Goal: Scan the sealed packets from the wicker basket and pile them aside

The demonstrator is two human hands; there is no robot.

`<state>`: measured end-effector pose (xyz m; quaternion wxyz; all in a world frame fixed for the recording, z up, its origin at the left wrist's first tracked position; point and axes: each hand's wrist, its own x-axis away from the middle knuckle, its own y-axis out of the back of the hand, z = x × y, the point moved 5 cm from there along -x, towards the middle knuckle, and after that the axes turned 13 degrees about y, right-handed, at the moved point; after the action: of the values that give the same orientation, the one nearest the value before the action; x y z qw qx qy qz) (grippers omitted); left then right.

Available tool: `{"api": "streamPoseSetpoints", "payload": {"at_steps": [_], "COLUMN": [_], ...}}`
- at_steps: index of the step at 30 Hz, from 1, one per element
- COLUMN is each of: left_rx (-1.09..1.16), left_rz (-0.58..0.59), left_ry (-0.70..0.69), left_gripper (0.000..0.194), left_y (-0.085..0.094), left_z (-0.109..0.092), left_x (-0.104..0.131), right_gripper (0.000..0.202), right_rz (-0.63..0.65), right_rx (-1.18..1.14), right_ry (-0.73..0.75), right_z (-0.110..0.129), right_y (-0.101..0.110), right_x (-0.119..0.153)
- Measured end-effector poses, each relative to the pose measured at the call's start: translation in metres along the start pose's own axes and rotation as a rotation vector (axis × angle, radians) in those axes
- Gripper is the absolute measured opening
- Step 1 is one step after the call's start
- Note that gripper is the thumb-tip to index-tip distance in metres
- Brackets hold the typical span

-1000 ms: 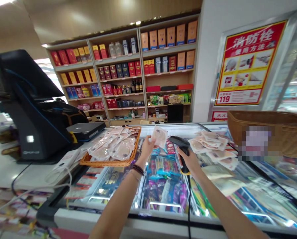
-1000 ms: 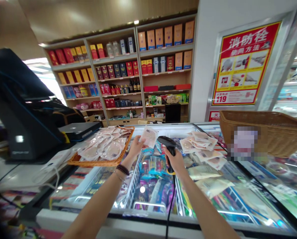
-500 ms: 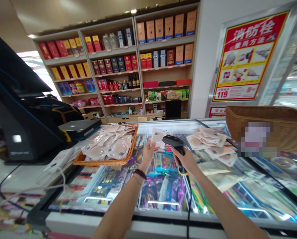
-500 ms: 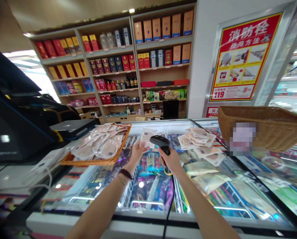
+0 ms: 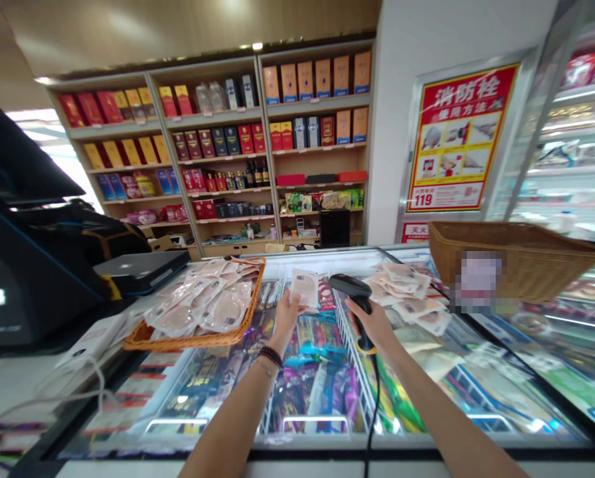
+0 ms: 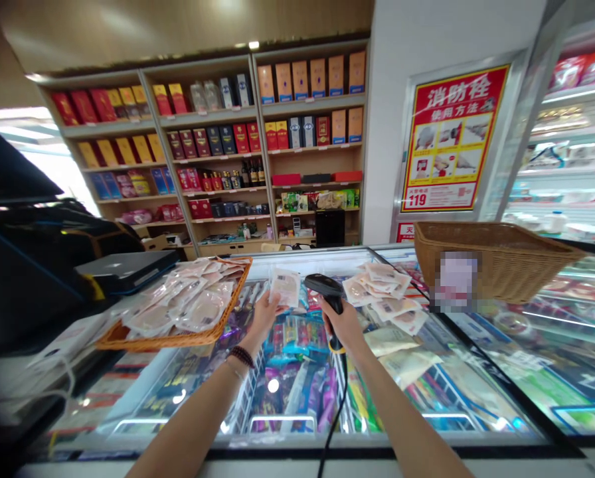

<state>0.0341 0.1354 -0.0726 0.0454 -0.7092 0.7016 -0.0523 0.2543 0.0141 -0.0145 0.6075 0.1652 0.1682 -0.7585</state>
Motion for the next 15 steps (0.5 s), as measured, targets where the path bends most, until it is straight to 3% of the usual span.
{"api": "streamPoseSetpoints", "payload": {"at_steps": [3, 5, 10, 15], "left_rx": [-0.044, -0.069, -0.173, -0.373], "left_rz": [-0.009, 0.005, 0.112, 0.175], "left_ry": [0.004, 0.03, 0.068, 0.039], "left_gripper": [0.035, 0.028, 0.013, 0.022], "left_y": [-0.014, -0.033, -0.108, -0.183], "left_z": [0.002, 0.002, -0.004, -0.012], "left_x": [-0.014, -0.024, -0.043, -0.046], "right_gripper": [0.049, 0.051, 0.051, 0.048], "right_rz": [-0.044, -0.104, -0.25, -0.362], "right_rx": [0.08, 0.122, 0.21, 0.228], "right_ry": [0.001, 0.0, -0.002, 0.009], "right_z": [0.007, 0.012, 0.02, 0.023], "right_y": [0.035, 0.063, 0.129, 0.172], "right_x": [0.0, 0.002, 0.018, 0.036]}}
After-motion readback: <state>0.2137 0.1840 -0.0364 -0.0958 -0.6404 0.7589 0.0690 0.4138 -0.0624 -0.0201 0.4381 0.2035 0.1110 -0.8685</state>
